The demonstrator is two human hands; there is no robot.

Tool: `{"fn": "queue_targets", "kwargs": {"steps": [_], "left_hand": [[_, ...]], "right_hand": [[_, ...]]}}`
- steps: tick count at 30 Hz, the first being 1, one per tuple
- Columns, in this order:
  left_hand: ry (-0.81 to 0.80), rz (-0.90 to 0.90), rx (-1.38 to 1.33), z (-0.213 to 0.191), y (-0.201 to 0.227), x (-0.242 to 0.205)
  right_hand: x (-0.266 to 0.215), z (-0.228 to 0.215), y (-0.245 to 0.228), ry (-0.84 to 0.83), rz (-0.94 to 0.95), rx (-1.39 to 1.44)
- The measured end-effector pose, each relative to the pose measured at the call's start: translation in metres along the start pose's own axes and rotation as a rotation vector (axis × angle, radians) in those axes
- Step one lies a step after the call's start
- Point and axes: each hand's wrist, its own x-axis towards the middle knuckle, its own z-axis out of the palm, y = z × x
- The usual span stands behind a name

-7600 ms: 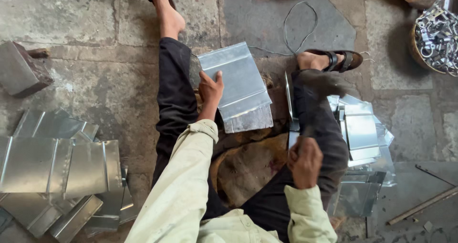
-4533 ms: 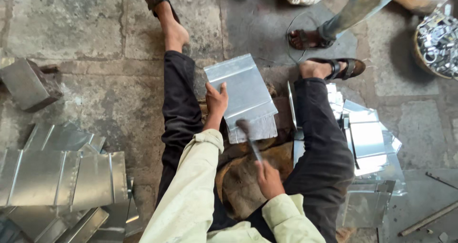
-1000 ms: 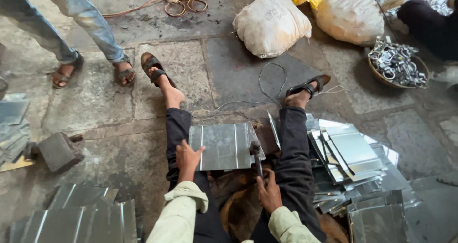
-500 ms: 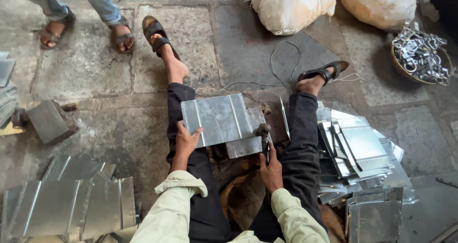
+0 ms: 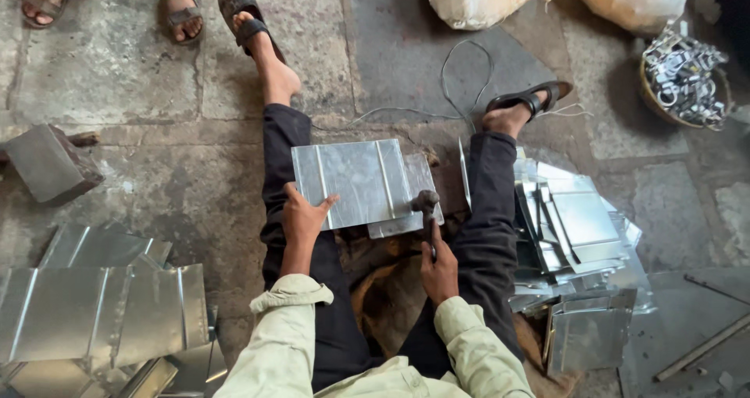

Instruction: The person sits on the floor and uses a hammer to strike a rectangular metal sheet placed on a wooden block. They repeatedly hit the sheet to flatten it, occasionally adjusting its position and flipping it over to work on different areas.

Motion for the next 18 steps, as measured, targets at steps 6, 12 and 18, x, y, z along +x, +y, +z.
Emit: {"fn": "queue_targets", "kwargs": {"steps": [6, 12, 18], "left_hand": [[-0.126, 0.015, 0.326, -0.002, 0.009, 0.026], [-0.169, -0.044, 0.230, -0.007, 0.014, 0.026], [-0.130, -0.027, 0.265, -0.011, 0.019, 0.025]], "right_hand": [[0.011, -0.042, -0.047, 0.178, -0.138, 0.092], [0.011, -0.041, -0.053, 0.334, -0.375, 0.051], [0.037, -0.027, -0.032, 0.010, -0.136, 0.058]]}}
